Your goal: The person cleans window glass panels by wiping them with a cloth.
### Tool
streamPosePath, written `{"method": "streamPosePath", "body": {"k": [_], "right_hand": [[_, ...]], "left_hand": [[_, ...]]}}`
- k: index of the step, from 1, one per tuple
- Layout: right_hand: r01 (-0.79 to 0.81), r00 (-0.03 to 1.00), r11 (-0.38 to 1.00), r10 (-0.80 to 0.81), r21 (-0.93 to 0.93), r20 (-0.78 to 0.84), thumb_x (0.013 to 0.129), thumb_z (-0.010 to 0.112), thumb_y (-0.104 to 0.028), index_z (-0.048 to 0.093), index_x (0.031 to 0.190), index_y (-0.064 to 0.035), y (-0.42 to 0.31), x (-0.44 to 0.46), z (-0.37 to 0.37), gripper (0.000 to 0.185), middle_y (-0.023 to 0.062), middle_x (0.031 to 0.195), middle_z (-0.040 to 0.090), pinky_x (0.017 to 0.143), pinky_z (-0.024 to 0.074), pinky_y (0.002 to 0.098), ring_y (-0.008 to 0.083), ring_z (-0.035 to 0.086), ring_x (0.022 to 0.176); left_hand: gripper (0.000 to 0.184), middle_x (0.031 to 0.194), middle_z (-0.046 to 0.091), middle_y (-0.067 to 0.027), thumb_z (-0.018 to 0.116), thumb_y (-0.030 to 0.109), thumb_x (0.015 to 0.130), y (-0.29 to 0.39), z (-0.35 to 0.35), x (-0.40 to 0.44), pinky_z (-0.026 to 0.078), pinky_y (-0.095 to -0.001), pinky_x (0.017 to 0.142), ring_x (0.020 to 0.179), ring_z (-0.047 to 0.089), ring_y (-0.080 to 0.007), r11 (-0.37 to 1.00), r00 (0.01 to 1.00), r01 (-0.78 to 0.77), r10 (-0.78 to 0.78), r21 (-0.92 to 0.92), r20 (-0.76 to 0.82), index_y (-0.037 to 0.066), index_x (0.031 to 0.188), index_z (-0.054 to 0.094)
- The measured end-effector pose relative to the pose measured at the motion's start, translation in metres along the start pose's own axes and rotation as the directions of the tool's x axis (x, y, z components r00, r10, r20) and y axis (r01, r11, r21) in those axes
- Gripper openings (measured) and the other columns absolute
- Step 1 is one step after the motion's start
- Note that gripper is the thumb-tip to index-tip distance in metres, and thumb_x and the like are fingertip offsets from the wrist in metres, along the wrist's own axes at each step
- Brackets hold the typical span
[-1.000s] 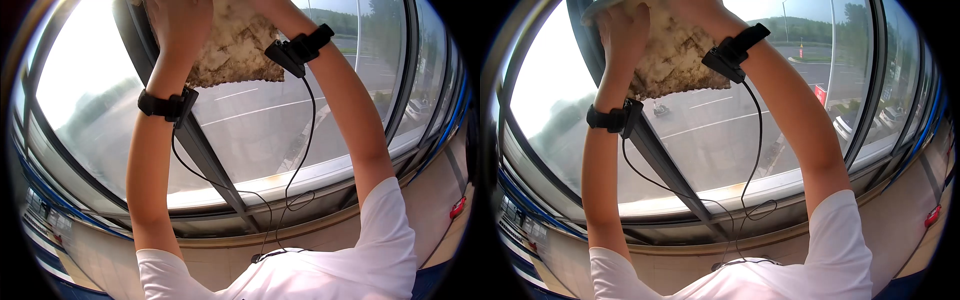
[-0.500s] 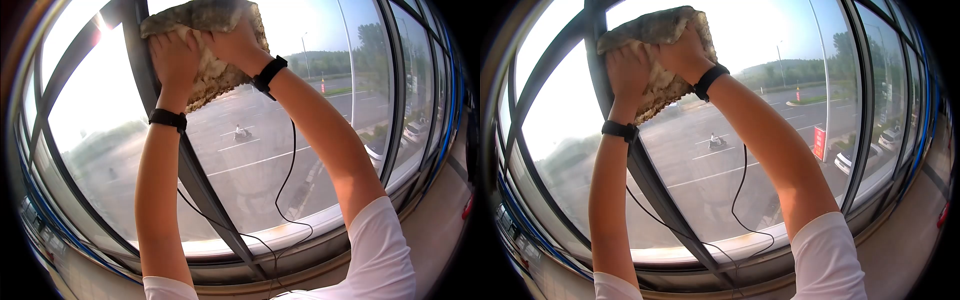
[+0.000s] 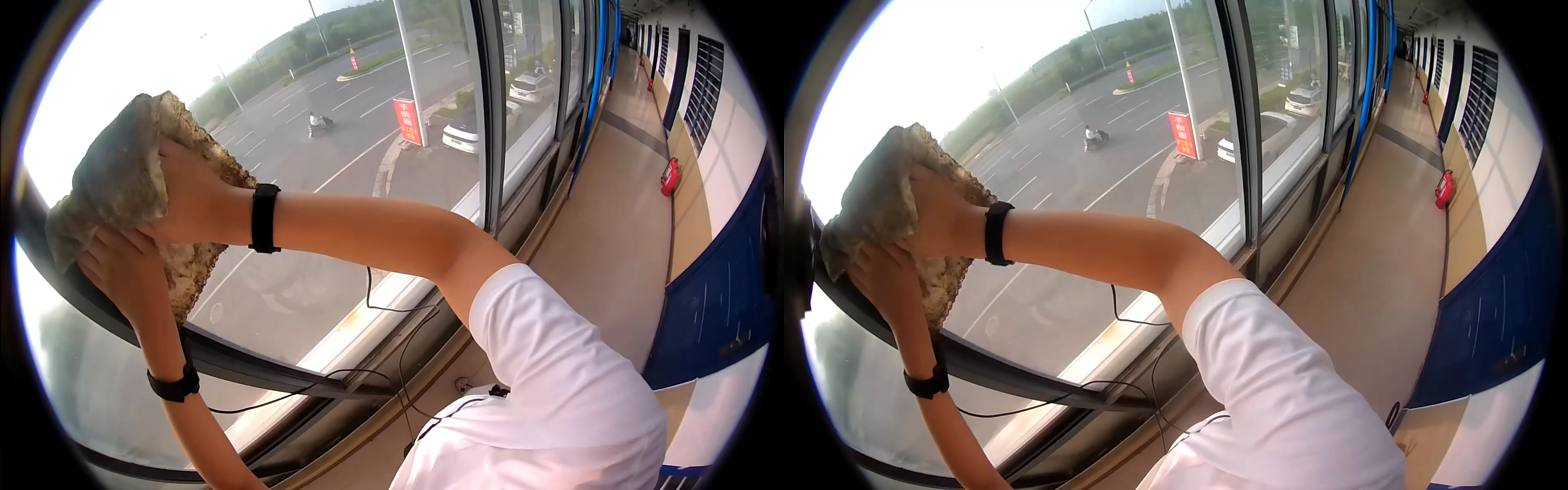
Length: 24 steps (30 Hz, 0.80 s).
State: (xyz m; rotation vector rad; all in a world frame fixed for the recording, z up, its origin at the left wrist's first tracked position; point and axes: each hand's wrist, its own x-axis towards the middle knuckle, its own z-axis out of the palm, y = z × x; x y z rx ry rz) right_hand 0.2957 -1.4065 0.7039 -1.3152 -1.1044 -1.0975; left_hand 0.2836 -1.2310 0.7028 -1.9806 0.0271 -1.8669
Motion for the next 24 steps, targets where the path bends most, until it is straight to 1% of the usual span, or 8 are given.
{"method": "streamPosePath", "body": {"k": [2, 4, 7, 13, 15, 16, 21, 24], "right_hand": [[-0.036, 0.998, 0.986, 0.028, 0.164, 0.053, 0.091, 0.072, -0.029, 0.051, 0.137, -0.0042, -0.006, -0.022, -0.002, 0.056, 0.0156, 0.136, 0.057, 0.112, 0.0435, 0.0395, 0.0301, 0.054, 0.127], [-0.038, 0.987, 0.997, 0.027, 0.065, 0.160, 0.092, 0.070, -0.029, 0.051, 0.140, -0.0048, 0.011, -0.070, -0.002, 0.057, 0.0156, 0.140, 0.055, 0.115, 0.0407, 0.0395, 0.0300, 0.051, 0.132], [-0.280, 0.920, 0.959, 0.257, 0.039, 0.295, 0.093, 0.070, -0.029, 0.049, 0.144, -0.0051, 0.000, -0.113, -0.024, 0.060, 0.0155, 0.146, 0.052, 0.119, 0.0371, 0.0397, 0.0296, 0.048, 0.138], [-0.580, 0.807, 0.765, 0.492, 0.279, 0.329, 0.088, 0.077, -0.028, 0.048, 0.148, -0.0056, 0.015, -0.207, -0.025, 0.070, 0.0138, 0.147, 0.054, 0.118, 0.0393, 0.0387, 0.0284, 0.051, 0.137], [-0.668, 0.743, 0.662, 0.567, 0.341, 0.354, 0.088, 0.078, -0.026, 0.048, 0.148, -0.0054, 0.033, -0.262, -0.017, 0.071, 0.0128, 0.147, 0.055, 0.117, 0.0405, 0.0383, 0.0271, 0.052, 0.136], [-0.684, 0.721, 0.692, 0.592, 0.232, 0.361, 0.088, 0.079, -0.025, 0.048, 0.147, -0.0052, 0.031, -0.282, -0.017, 0.070, 0.0125, 0.147, 0.055, 0.116, 0.0412, 0.0382, 0.0265, 0.053, 0.136], [-0.647, 0.649, 0.754, 0.624, -0.115, 0.436, 0.089, 0.080, -0.020, 0.049, 0.146, -0.0045, 0.024, -0.366, -0.020, 0.067, 0.0108, 0.146, 0.057, 0.113, 0.0447, 0.0376, 0.0233, 0.056, 0.133], [-0.809, 0.575, 0.580, 0.745, 0.098, 0.338, 0.091, 0.076, -0.014, 0.054, 0.142, -0.0038, 0.009, -0.400, -0.021, 0.056, 0.0123, 0.140, 0.061, 0.108, 0.0483, 0.0366, 0.0232, 0.060, 0.127]], "left_hand": [[0.036, 0.108, 0.059, -0.0262, 0.046, 0.032, 0.101, 0.006, -0.006, -0.027, 0.042, -0.0544, 0.102, 0.104, 0.055, -0.0449, 0.997, 0.999, -0.040, 0.041, -0.059, 0.012, -0.003, 0.099, 0.054], [0.046, 0.119, 0.056, -0.0307, 0.041, 0.034, 0.104, 0.025, -0.017, -0.082, 0.037, -0.0569, 0.110, 0.115, 0.052, -0.0484, 1.000, 0.926, 0.013, -0.014, 0.006, 0.377, -0.010, 0.112, 0.054], [0.059, 0.131, 0.051, -0.0366, 0.038, 0.036, 0.106, 0.048, -0.022, -0.124, 0.031, -0.0603, 0.116, 0.126, 0.047, -0.0535, 0.989, 0.984, -0.009, 0.035, -0.144, 0.174, -0.016, 0.129, 0.048], [0.069, 0.153, 0.034, -0.0395, 0.039, 0.035, 0.104, 0.088, -0.027, -0.220, 0.021, -0.0629, 0.121, 0.143, 0.030, -0.0572, 0.964, 0.942, 0.046, 0.045, -0.260, 0.332, -0.018, 0.147, 0.033], [0.069, 0.154, 0.032, -0.0395, 0.040, 0.033, 0.102, 0.096, -0.044, -0.237, 0.020, -0.0646, 0.121, 0.144, 0.029, -0.0577, 0.968, 0.765, 0.091, 0.083, -0.234, 0.638, -0.017, 0.148, 0.032], [0.069, 0.155, 0.031, -0.0391, 0.040, 0.031, 0.101, 0.103, -0.059, -0.231, 0.019, -0.0656, 0.121, 0.145, 0.028, -0.0579, 0.977, 0.502, 0.117, 0.097, -0.179, 0.859, -0.017, 0.149, 0.031], [0.034, 0.104, 0.061, -0.0355, 0.059, 0.022, 0.086, 0.118, -0.068, -0.324, 0.033, -0.0630, 0.108, 0.104, 0.055, -0.0534, 0.926, 0.582, 0.190, 0.162, -0.327, 0.797, -0.009, 0.095, 0.067], [0.023, 0.074, 0.064, -0.0257, 0.066, 0.019, 0.080, 0.135, -0.078, -0.373, 0.044, -0.0553, 0.093, 0.077, 0.060, -0.0435, 0.904, 0.542, 0.191, 0.227, -0.383, 0.809, -0.001, 0.069, 0.069]]}}
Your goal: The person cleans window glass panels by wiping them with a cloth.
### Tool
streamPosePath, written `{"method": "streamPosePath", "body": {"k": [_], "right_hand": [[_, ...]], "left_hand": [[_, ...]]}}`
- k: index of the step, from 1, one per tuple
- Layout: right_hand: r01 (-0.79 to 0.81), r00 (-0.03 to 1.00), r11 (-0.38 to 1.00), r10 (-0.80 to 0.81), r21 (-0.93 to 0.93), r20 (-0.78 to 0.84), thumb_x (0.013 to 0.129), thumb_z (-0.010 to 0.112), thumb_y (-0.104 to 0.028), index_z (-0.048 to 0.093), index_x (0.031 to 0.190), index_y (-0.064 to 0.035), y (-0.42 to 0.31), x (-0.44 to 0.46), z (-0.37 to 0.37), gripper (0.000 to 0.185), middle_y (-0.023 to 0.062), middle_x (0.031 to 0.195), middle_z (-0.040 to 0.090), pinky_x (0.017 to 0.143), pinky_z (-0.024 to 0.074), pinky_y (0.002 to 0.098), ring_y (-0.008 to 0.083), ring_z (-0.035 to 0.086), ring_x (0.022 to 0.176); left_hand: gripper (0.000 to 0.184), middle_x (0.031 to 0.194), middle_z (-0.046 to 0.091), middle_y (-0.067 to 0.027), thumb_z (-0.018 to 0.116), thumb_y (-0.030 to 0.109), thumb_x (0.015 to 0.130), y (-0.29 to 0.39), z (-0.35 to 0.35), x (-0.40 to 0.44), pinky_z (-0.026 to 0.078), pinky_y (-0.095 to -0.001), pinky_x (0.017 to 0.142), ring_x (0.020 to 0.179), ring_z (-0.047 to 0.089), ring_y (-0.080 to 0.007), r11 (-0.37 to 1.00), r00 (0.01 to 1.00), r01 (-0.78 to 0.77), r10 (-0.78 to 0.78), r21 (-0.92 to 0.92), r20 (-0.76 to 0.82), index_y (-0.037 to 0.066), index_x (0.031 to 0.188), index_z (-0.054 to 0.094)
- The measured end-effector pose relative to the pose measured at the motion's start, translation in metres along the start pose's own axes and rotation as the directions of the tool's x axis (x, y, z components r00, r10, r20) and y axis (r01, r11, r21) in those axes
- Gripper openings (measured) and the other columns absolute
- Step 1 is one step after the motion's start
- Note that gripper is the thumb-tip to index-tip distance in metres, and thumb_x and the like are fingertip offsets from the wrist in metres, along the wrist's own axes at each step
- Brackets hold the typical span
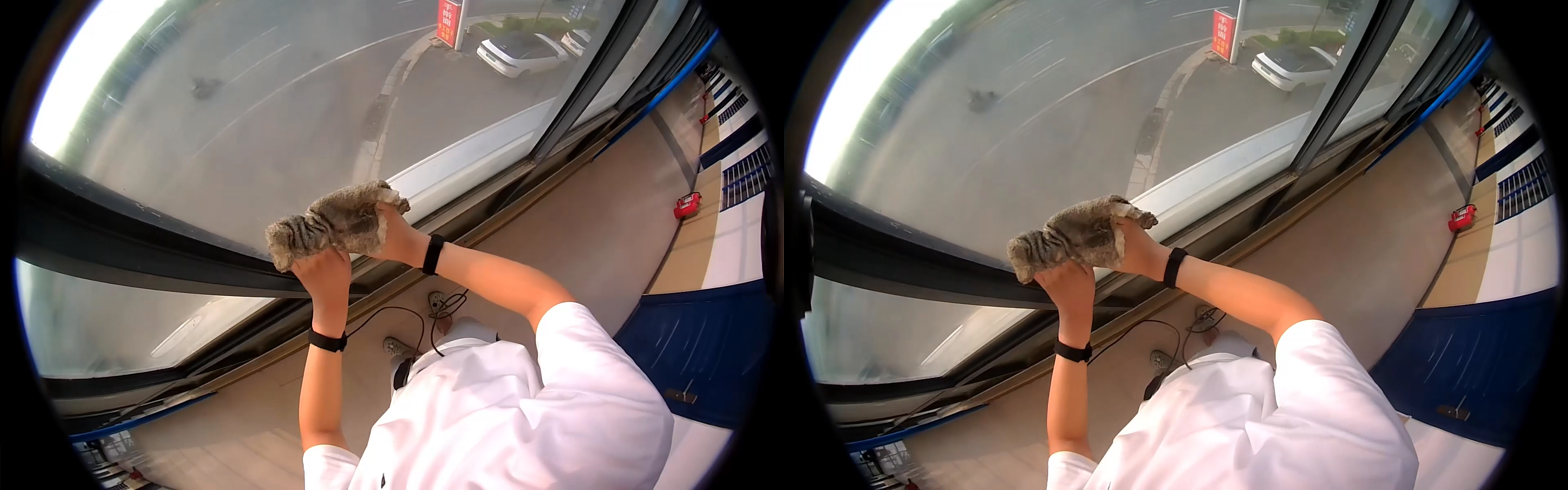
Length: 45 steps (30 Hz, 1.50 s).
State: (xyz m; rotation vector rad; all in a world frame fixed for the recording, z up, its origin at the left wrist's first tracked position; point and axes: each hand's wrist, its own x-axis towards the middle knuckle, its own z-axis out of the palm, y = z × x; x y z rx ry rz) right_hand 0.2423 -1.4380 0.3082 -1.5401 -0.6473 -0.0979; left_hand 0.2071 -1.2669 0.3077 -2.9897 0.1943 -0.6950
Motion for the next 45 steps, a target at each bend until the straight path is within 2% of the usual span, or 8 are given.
{"method": "streamPosePath", "body": {"k": [11, 14, 22, 25, 34, 37, 41, 45], "right_hand": [[-0.349, 0.928, 0.895, 0.371, -0.277, 0.030, 0.097, 0.064, -0.019, 0.058, 0.139, -0.0097, 0.051, -0.075, 0.005, 0.044, 0.0064, 0.140, 0.062, 0.116, 0.0386, 0.0391, 0.0261, 0.053, 0.134], [0.189, 0.968, 0.410, 0.076, -0.892, 0.240, 0.096, 0.062, -0.013, 0.059, 0.139, -0.0104, 0.078, -0.095, 0.008, 0.043, 0.0064, 0.139, 0.063, 0.117, 0.0358, 0.0389, 0.0251, 0.052, 0.135], [0.037, 0.982, 0.793, 0.083, -0.608, 0.168, 0.097, 0.061, -0.019, 0.062, 0.138, -0.0123, 0.031, -0.064, -0.001, 0.042, 0.0062, 0.140, 0.064, 0.116, 0.0379, 0.0411, 0.0280, 0.054, 0.132], [0.218, 0.965, 0.882, -0.131, -0.419, 0.226, 0.095, 0.067, -0.025, 0.062, 0.136, -0.0118, -0.015, 0.005, 0.003, 0.044, 0.0049, 0.136, 0.066, 0.114, 0.0407, 0.0389, 0.0252, 0.058, 0.127], [0.730, 0.413, 0.225, -0.898, -0.646, 0.154, 0.095, 0.063, -0.021, 0.069, 0.109, -0.0026, -0.208, 0.184, 0.012, 0.024, 0.0143, 0.108, 0.072, 0.101, 0.0474, 0.0464, 0.0350, 0.065, 0.105], [0.733, 0.597, 0.551, -0.802, -0.400, -0.009, 0.091, 0.070, -0.017, 0.065, 0.122, -0.0055, -0.189, 0.189, 0.024, 0.033, 0.0137, 0.121, 0.069, 0.110, 0.0391, 0.0495, 0.0315, 0.061, 0.117], [0.563, 0.754, 0.635, -0.657, -0.529, 0.013, 0.091, 0.073, -0.024, 0.063, 0.125, -0.0096, -0.137, 0.136, 0.032, 0.038, 0.0085, 0.123, 0.069, 0.107, 0.0416, 0.0428, 0.0243, 0.061, 0.118], [0.225, 0.962, 0.956, -0.249, -0.189, -0.115, 0.090, 0.076, -0.022, 0.054, 0.132, -0.0067, -0.070, 0.063, 0.052, 0.050, 0.0089, 0.131, 0.063, 0.106, 0.0474, 0.0409, 0.0248, 0.061, 0.121]], "left_hand": [[0.023, 0.107, 0.070, -0.0211, 0.067, 0.015, 0.090, 0.019, 0.098, -0.083, 0.044, -0.0558, 0.107, 0.108, 0.064, -0.0387, 0.954, 0.997, -0.072, 0.076, -0.290, 0.002, -0.001, 0.105, 0.072], [0.016, 0.102, 0.068, -0.0242, 0.066, 0.012, 0.091, 0.029, 0.104, -0.097, 0.041, -0.0586, 0.108, 0.105, 0.060, -0.0417, 0.939, 0.997, -0.073, 0.056, -0.337, -0.059, -0.003, 0.094, 0.068], [0.016, 0.104, 0.062, -0.0311, 0.062, 0.010, 0.089, 0.049, 0.054, -0.069, 0.030, -0.0688, 0.113, 0.117, 0.053, -0.0511, 0.946, 0.963, 0.010, -0.097, -0.323, -0.253, -0.006, 0.090, 0.063], [0.028, 0.085, 0.056, -0.0255, 0.065, 0.021, 0.091, 0.024, 0.010, -0.026, 0.026, -0.0730, 0.112, 0.101, 0.056, -0.0487, 0.931, 0.891, 0.324, -0.241, -0.166, 0.384, -0.006, 0.087, 0.061], [0.035, 0.118, 0.054, -0.0241, 0.059, 0.008, 0.084, -0.059, -0.201, 0.153, 0.039, -0.0560, 0.103, 0.110, 0.049, -0.0460, 0.962, 0.505, -0.235, -0.004, -0.142, -0.863, -0.005, 0.116, 0.056], [0.062, 0.157, 0.040, -0.0264, 0.057, 0.018, 0.097, -0.059, -0.199, 0.147, 0.025, -0.0546, 0.122, 0.144, 0.032, -0.0521, 0.962, 0.671, -0.126, -0.097, -0.242, -0.735, -0.005, 0.151, 0.037], [0.012, 0.084, 0.057, -0.0204, 0.067, 0.005, 0.077, -0.053, -0.125, 0.118, 0.045, -0.0550, 0.084, 0.086, 0.057, -0.0426, 0.994, 0.564, -0.032, -0.068, -0.104, -0.823, 0.000, 0.086, 0.061], [0.016, 0.089, 0.056, -0.0220, 0.066, 0.006, 0.080, -0.024, -0.067, 0.047, 0.042, -0.0551, 0.089, 0.089, 0.055, -0.0412, 0.932, 0.941, 0.226, -0.284, -0.283, -0.182, -0.003, 0.091, 0.059]]}}
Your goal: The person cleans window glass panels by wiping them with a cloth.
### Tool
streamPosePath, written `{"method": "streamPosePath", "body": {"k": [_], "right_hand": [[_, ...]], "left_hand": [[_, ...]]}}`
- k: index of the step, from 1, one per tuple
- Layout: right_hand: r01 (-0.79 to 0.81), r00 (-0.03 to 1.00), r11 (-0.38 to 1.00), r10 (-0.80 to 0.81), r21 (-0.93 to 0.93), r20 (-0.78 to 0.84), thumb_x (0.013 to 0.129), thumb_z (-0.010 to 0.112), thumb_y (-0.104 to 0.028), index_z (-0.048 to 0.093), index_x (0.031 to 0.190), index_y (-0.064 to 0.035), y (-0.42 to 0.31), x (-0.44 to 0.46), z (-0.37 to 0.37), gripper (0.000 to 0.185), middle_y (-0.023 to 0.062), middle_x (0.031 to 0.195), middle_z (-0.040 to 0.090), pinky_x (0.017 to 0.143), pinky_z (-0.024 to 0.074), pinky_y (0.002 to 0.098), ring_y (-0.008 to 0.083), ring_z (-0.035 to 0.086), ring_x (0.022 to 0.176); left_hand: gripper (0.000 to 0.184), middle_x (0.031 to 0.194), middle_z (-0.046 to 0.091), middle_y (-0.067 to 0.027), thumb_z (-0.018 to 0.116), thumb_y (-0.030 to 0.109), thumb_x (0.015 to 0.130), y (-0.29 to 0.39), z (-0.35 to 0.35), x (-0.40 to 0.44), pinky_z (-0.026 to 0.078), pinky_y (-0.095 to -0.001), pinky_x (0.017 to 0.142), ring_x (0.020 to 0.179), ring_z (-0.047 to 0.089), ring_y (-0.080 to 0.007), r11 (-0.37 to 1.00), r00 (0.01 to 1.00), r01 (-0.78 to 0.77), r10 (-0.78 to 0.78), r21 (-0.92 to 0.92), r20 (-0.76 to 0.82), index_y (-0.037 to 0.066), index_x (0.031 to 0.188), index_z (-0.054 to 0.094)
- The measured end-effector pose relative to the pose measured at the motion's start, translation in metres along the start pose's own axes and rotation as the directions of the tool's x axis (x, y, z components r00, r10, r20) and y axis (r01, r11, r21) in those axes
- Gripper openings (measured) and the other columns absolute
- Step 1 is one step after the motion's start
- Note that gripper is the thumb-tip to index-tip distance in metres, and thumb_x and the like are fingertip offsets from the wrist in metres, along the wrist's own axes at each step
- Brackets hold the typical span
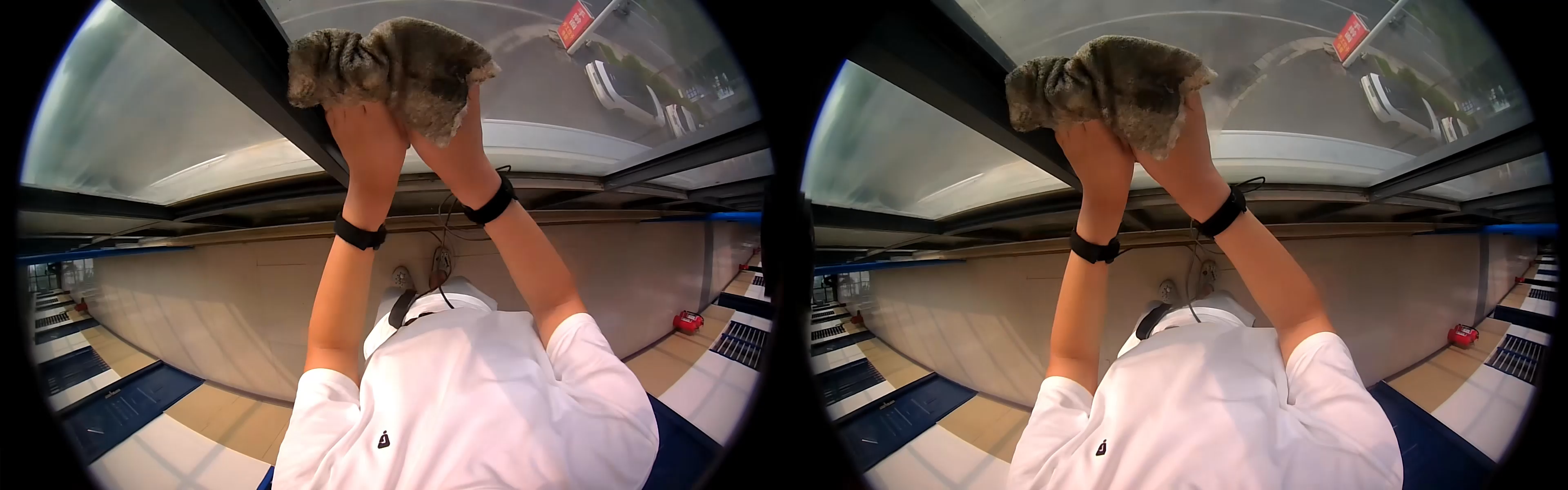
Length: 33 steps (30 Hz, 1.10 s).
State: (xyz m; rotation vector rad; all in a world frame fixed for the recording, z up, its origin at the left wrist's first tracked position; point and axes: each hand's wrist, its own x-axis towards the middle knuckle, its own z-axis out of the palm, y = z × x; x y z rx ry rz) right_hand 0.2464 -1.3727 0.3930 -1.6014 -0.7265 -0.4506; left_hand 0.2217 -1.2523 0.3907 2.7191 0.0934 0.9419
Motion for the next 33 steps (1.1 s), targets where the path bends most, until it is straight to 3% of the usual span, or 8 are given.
{"method": "streamPosePath", "body": {"k": [3, 5, 9, 11, 18, 24, 27, 33], "right_hand": [[0.182, 0.977, 0.713, -0.056, -0.677, 0.204, 0.092, 0.074, -0.013, 0.043, 0.139, 0.0005, 0.014, -0.055, 0.005, 0.058, 0.0143, 0.133, 0.061, 0.108, 0.0460, 0.0384, 0.0242, 0.058, 0.127], [-0.187, 0.978, 0.925, 0.205, -0.331, 0.022, 0.092, 0.074, -0.013, 0.044, 0.139, -0.0002, 0.035, -0.090, 0.018, 0.057, 0.0144, 0.135, 0.060, 0.107, 0.0467, 0.0380, 0.0244, 0.057, 0.127], [-0.514, 0.851, 0.847, 0.523, 0.136, -0.046, 0.094, 0.072, -0.012, 0.045, 0.140, -0.0010, 0.032, -0.130, 0.018, 0.055, 0.0143, 0.138, 0.058, 0.107, 0.0466, 0.0377, 0.0249, 0.055, 0.128], [-0.567, 0.819, 0.816, 0.573, 0.113, -0.029, 0.094, 0.072, -0.012, 0.044, 0.141, -0.0010, 0.044, -0.143, 0.021, 0.055, 0.0139, 0.138, 0.057, 0.106, 0.0469, 0.0371, 0.0246, 0.056, 0.127], [-0.636, 0.771, 0.770, 0.637, 0.046, 0.008, 0.096, 0.067, -0.008, 0.046, 0.141, -0.0007, 0.075, -0.196, 0.032, 0.050, 0.0159, 0.137, 0.059, 0.104, 0.0487, 0.0379, 0.0270, 0.058, 0.125], [0.056, 0.965, 0.644, 0.161, -0.763, 0.207, 0.098, 0.061, -0.009, 0.064, 0.120, 0.0000, 0.077, -0.198, 0.024, 0.024, 0.0199, 0.117, 0.067, 0.087, 0.0552, 0.0392, 0.0350, 0.066, 0.104], [-0.500, 0.821, 0.755, 0.569, -0.424, 0.046, 0.099, 0.061, -0.012, 0.066, 0.106, -0.0001, 0.055, -0.175, 0.019, 0.014, 0.0156, 0.092, 0.068, 0.069, 0.0524, 0.0437, 0.0293, 0.065, 0.078], [-0.685, 0.726, 0.710, 0.683, -0.166, -0.077, 0.099, 0.063, -0.014, 0.065, 0.101, 0.0008, 0.080, -0.147, 0.012, 0.015, 0.0120, 0.086, 0.067, 0.066, 0.0479, 0.0386, 0.0187, 0.062, 0.074]], "left_hand": [[0.015, 0.085, 0.057, -0.0219, 0.065, 0.010, 0.085, -0.026, 0.071, -0.071, 0.042, -0.0555, 0.095, 0.088, 0.055, -0.0404, 0.992, 0.980, -0.126, 0.123, -0.014, -0.159, -0.004, 0.088, 0.061], [0.018, 0.084, 0.058, -0.0219, 0.066, 0.013, 0.087, -0.027, 0.091, -0.111, 0.042, -0.0548, 0.096, 0.088, 0.056, -0.0411, 0.999, 0.999, -0.044, 0.044, -0.001, -0.014, -0.004, 0.086, 0.062], [0.027, 0.096, 0.062, -0.0262, 0.068, 0.017, 0.087, -0.023, 0.100, -0.159, 0.039, -0.0575, 0.107, 0.101, 0.057, -0.0457, 0.999, 0.956, 0.044, -0.034, -0.026, 0.291, -0.008, 0.097, 0.064], [0.034, 0.107, 0.064, -0.0309, 0.069, 0.015, 0.084, -0.023, 0.104, -0.170, 0.033, -0.0600, 0.118, 0.113, 0.057, -0.0480, 0.991, 0.880, 0.129, -0.126, 0.025, 0.457, -0.010, 0.107, 0.065], [0.046, 0.126, 0.060, -0.0341, 0.062, 0.010, 0.090, -0.031, 0.107, -0.198, 0.031, -0.0619, 0.118, 0.125, 0.052, -0.0519, 0.980, 0.966, 0.109, -0.064, -0.168, 0.251, -0.011, 0.130, 0.054], [0.040, 0.129, 0.053, -0.0324, 0.060, 0.006, 0.093, -0.029, 0.084, -0.181, 0.042, -0.0567, 0.098, 0.110, 0.052, -0.0519, 0.869, 0.958, 0.267, -0.194, -0.416, 0.210, -0.008, 0.130, 0.054], [0.043, 0.135, 0.048, -0.0323, 0.060, 0.006, 0.096, -0.029, 0.082, -0.172, 0.043, -0.0537, 0.092, 0.105, 0.051, -0.0515, 0.800, 0.937, 0.347, -0.278, -0.490, 0.211, -0.006, 0.136, 0.051], [0.029, 0.117, 0.057, -0.0261, 0.062, 0.016, 0.098, -0.015, 0.064, -0.123, 0.048, -0.0485, 0.081, 0.096, 0.058, -0.0448, 0.739, 0.902, 0.409, -0.415, -0.535, 0.116, -0.003, 0.120, 0.064]]}}
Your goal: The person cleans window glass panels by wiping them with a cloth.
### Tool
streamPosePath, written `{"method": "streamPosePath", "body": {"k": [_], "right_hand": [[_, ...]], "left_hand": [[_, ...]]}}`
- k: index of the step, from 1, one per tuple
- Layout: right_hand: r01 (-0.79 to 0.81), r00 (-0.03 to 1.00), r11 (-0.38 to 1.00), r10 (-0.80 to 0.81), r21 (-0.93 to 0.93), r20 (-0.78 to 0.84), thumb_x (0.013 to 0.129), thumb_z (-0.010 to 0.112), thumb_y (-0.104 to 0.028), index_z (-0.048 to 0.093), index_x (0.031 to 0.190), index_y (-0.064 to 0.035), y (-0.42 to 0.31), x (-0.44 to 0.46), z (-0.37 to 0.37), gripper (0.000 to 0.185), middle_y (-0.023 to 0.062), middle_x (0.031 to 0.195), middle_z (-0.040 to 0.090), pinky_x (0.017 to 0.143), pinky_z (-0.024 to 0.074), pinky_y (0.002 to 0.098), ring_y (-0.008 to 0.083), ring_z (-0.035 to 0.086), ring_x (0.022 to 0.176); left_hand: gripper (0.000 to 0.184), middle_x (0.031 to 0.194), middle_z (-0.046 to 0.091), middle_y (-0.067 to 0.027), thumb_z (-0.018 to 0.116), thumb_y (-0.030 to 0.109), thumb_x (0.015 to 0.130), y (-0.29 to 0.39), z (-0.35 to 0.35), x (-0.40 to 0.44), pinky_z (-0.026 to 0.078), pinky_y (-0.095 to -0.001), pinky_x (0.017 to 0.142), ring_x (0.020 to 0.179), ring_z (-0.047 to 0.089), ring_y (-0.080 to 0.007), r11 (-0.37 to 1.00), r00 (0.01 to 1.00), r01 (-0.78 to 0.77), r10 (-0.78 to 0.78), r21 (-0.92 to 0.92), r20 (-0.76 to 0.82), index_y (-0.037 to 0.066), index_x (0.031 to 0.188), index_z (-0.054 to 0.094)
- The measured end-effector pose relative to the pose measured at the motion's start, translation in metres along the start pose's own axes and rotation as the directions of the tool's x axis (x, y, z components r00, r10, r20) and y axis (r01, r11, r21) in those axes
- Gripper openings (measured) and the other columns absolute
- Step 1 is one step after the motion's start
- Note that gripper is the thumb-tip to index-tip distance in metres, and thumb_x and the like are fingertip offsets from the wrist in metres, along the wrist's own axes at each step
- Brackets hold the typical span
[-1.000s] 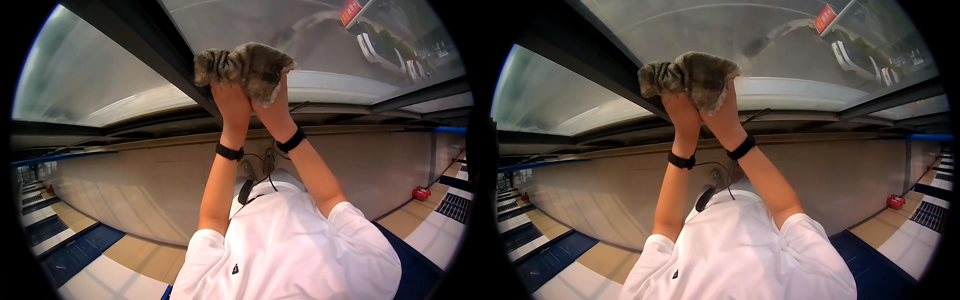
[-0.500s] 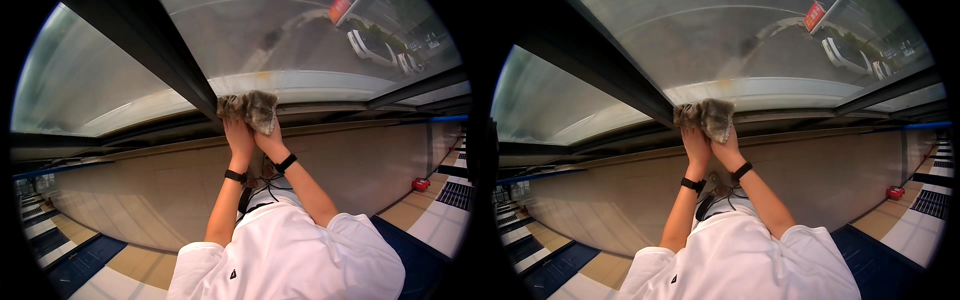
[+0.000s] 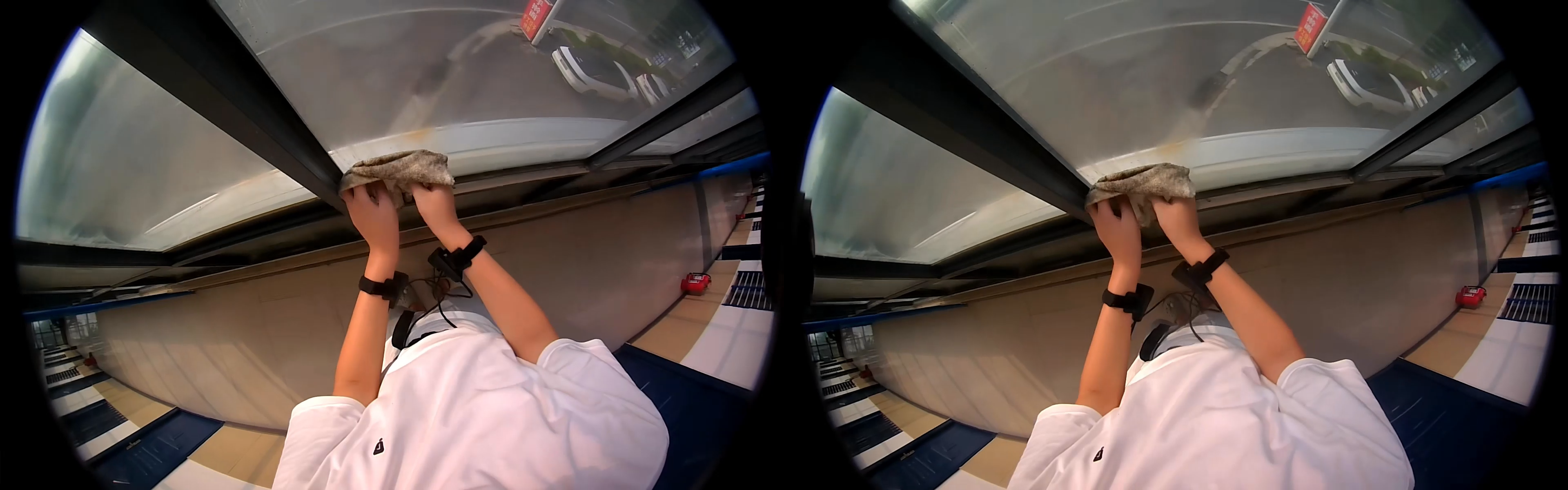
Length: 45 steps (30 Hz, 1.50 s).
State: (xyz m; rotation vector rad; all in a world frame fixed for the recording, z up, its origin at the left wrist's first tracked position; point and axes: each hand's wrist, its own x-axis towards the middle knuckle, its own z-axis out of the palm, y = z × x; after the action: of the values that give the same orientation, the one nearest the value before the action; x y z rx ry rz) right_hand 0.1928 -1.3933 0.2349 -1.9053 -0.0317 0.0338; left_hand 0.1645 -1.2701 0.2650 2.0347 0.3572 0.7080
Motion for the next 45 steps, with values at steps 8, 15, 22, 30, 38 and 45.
{"method": "streamPosePath", "body": {"k": [8, 15, 22, 30, 38, 45], "right_hand": [[-0.167, 0.975, 0.730, 0.223, 0.662, 0.001, 0.102, 0.061, -0.014, 0.066, 0.123, -0.0020, -0.053, 0.009, -0.013, 0.024, 0.0065, 0.117, 0.071, 0.091, 0.0535, 0.0326, 0.0162, 0.068, 0.108], [-0.041, 0.983, 0.762, 0.148, 0.646, -0.112, 0.098, 0.063, -0.007, 0.067, 0.113, 0.0013, -0.060, 0.007, -0.011, 0.017, 0.0040, 0.105, 0.071, 0.087, 0.0537, 0.0298, 0.0123, 0.067, 0.099], [0.043, 0.973, 0.767, 0.113, 0.640, -0.201, 0.088, 0.072, 0.001, 0.072, 0.102, 0.0022, -0.052, 0.015, -0.015, 0.015, 0.0059, 0.100, 0.075, 0.083, 0.0554, 0.0322, 0.0126, 0.067, 0.092], [0.027, 0.996, 0.785, 0.032, 0.618, -0.084, 0.086, 0.076, -0.002, 0.075, 0.092, 0.0013, -0.060, 0.025, -0.039, 0.007, 0.0022, 0.086, 0.075, 0.069, 0.0536, 0.0259, 0.0064, 0.065, 0.079], [0.310, 0.906, 0.951, -0.291, 0.014, -0.307, 0.085, 0.070, -0.002, 0.075, 0.097, 0.0025, -0.108, -0.007, 0.021, 0.013, 0.0056, 0.067, 0.068, 0.060, 0.0505, 0.0281, 0.0061, 0.062, 0.066], [0.476, 0.779, 0.829, -0.552, -0.293, -0.297, 0.084, 0.072, -0.005, 0.074, 0.106, -0.0007, -0.130, 0.002, -0.043, 0.022, 0.0112, 0.089, 0.074, 0.071, 0.0546, 0.0368, 0.0281, 0.071, 0.081]], "left_hand": [[0.028, 0.086, 0.067, -0.0138, 0.067, 0.030, 0.097, 0.014, -0.016, 0.031, 0.051, -0.0413, 0.070, 0.078, 0.065, -0.0345, 0.963, 0.994, -0.098, 0.084, 0.250, 0.065, 0.003, 0.097, 0.076], [0.026, 0.080, 0.066, -0.0142, 0.069, 0.025, 0.097, 0.023, -0.026, 0.031, 0.050, -0.0429, 0.063, 0.068, 0.063, -0.0333, 0.934, 0.969, -0.234, 0.204, 0.269, 0.136, 0.001, 0.088, 0.074], [0.023, 0.073, 0.064, -0.0152, 0.069, 0.018, 0.096, 0.013, -0.025, 0.037, 0.049, -0.0428, 0.062, 0.067, 0.061, -0.0332, 0.938, 0.949, -0.281, 0.241, 0.202, 0.203, -0.002, 0.088, 0.073], [0.020, 0.066, 0.066, -0.0136, 0.072, 0.014, 0.092, 0.022, -0.015, 0.040, 0.045, -0.0358, 0.058, 0.058, 0.059, -0.0247, 0.972, 0.956, -0.233, 0.232, -0.019, 0.179, -0.003, 0.082, 0.074], [0.032, 0.051, 0.056, -0.0120, 0.075, 0.020, 0.091, -0.001, -0.117, 0.081, 0.041, -0.0315, 0.052, 0.045, 0.051, -0.0189, 0.954, 0.945, -0.301, 0.301, -0.019, 0.129, -0.003, 0.069, 0.069], [0.019, 0.076, 0.064, -0.0075, 0.074, 0.012, 0.092, 0.085, -0.070, 0.071, 0.044, -0.0303, 0.062, 0.064, 0.056, -0.0185, 0.930, 0.948, -0.299, 0.264, -0.215, -0.178, -0.005, 0.089, 0.065]]}}
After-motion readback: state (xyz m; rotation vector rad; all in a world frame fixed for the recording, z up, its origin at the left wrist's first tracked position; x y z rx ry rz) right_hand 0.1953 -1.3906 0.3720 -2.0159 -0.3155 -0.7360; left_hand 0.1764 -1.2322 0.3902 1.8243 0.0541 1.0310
